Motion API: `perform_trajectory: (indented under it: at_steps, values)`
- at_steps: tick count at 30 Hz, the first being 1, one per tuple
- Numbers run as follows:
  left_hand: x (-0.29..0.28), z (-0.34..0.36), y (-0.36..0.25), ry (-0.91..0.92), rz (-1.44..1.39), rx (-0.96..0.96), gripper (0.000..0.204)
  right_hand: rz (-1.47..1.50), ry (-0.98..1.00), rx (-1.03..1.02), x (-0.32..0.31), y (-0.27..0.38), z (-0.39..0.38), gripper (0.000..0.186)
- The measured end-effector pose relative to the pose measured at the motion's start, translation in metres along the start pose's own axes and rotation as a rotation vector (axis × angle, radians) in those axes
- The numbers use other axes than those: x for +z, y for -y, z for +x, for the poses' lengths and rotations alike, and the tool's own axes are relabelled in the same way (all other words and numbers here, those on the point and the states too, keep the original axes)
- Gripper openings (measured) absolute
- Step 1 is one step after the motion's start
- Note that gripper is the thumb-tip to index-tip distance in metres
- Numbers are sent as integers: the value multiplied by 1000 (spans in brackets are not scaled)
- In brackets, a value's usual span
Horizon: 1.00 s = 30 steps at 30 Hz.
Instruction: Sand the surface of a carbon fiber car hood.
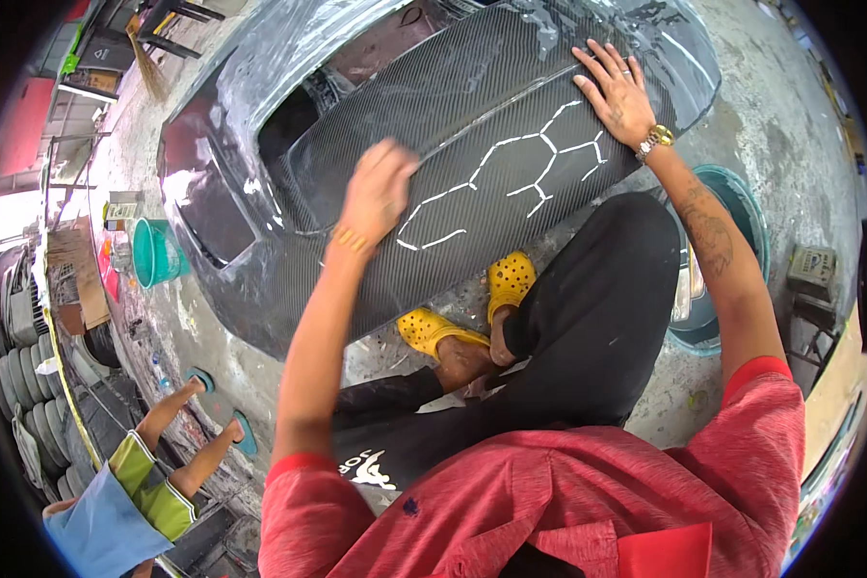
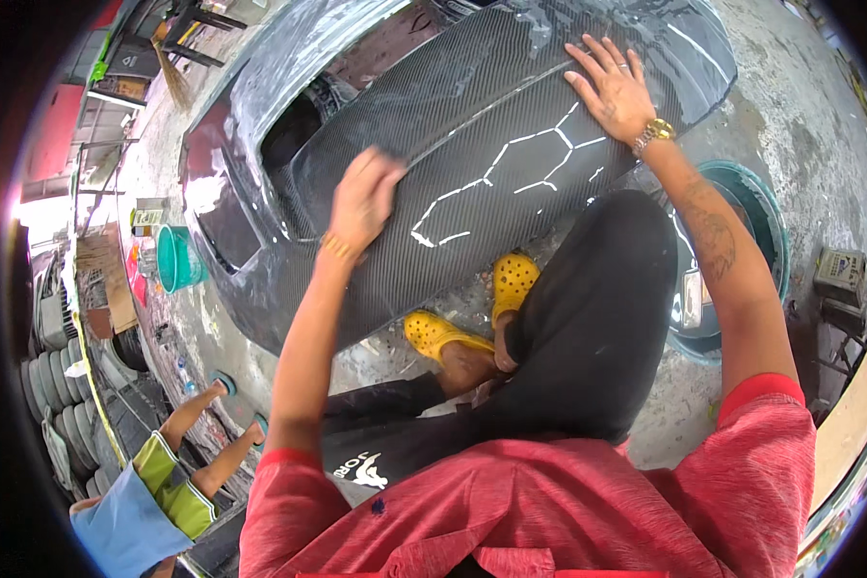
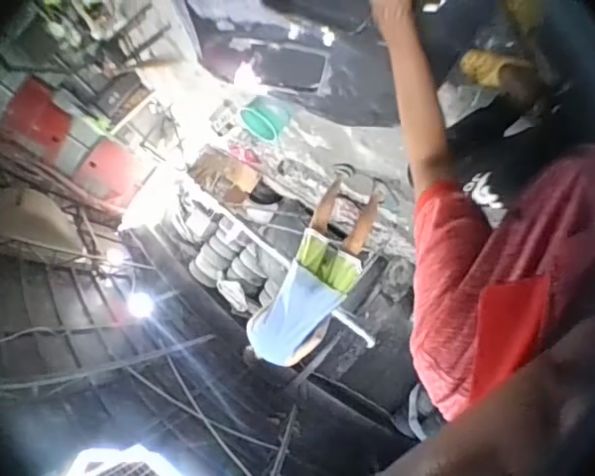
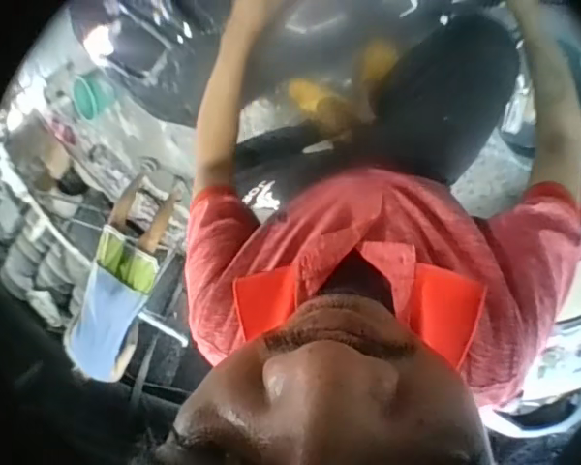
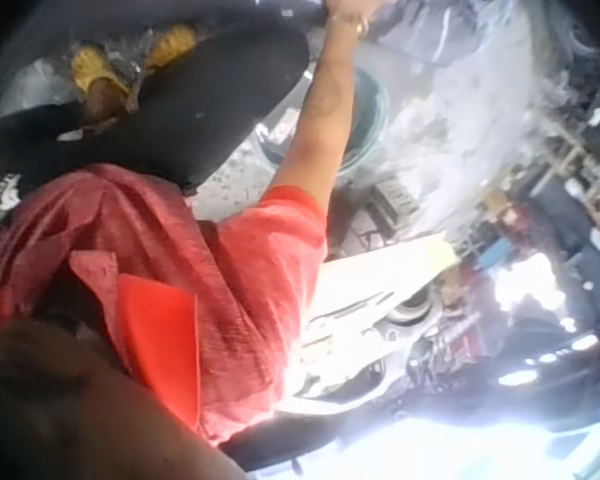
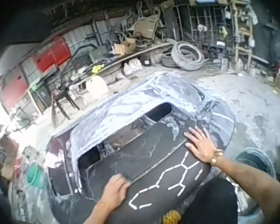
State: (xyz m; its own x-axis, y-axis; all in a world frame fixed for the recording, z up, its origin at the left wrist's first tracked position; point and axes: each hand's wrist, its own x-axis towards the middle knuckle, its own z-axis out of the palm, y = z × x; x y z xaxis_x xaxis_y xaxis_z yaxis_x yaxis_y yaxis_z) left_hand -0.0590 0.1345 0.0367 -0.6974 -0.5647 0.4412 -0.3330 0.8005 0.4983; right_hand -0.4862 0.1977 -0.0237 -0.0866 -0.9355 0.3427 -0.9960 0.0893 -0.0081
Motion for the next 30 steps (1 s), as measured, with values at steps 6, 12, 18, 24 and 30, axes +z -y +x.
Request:
perform_trajectory:
  at_steps: [6,12,18,24,30]
  values:
    - [-15,-13,6,91,-3,-139,2,47,-88,0,0,3,-2,54]
    - [56,76,15,-7,-77,-15,4,33,-66,4,-1,2,-1,52]
    - [-52,-23,24,-82,5,-317,9,43,-101,-7,2,-1,0,52]
    - [-53,-65,24,13,-42,-430,12,-10,-92,-25,10,-8,0,52]
    - [-54,-61,29,76,-48,-329,15,19,-114,-58,10,-11,1,52]
